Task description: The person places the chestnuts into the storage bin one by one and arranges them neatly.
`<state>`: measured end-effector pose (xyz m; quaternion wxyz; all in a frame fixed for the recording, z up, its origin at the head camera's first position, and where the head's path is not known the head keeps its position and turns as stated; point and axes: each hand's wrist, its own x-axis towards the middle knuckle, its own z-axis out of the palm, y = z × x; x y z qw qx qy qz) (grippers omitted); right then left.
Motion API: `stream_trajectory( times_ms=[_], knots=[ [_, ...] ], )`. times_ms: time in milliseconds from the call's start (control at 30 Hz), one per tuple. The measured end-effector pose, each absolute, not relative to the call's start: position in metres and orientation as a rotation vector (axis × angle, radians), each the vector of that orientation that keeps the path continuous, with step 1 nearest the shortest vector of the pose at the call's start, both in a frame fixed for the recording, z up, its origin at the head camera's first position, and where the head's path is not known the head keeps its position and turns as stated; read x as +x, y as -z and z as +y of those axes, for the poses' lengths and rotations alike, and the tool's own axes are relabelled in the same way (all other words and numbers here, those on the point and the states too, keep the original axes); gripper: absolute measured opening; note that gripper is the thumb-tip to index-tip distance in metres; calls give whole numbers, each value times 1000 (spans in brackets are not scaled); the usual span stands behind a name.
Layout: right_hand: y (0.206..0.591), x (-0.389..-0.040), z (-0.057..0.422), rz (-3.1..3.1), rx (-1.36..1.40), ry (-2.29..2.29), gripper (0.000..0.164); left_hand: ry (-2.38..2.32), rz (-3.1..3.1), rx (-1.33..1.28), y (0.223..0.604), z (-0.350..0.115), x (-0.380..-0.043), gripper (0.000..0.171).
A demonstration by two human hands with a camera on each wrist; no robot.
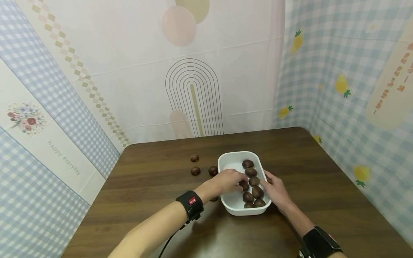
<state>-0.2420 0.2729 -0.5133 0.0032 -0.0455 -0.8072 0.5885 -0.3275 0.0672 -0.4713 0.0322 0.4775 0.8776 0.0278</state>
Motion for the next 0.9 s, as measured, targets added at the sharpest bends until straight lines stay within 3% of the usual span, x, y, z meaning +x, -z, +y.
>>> stream_trajectory(
  times_ms=[533, 900],
  knots=[
    [517, -226, 261, -2522, -188, -1841, 56, -255, 2668, 1549, 470, 54, -317, 33],
    [518, -228, 262, -2518, -214, -1858, 57, -538, 2885, 1575, 449, -5, -340, 22]
  ],
)
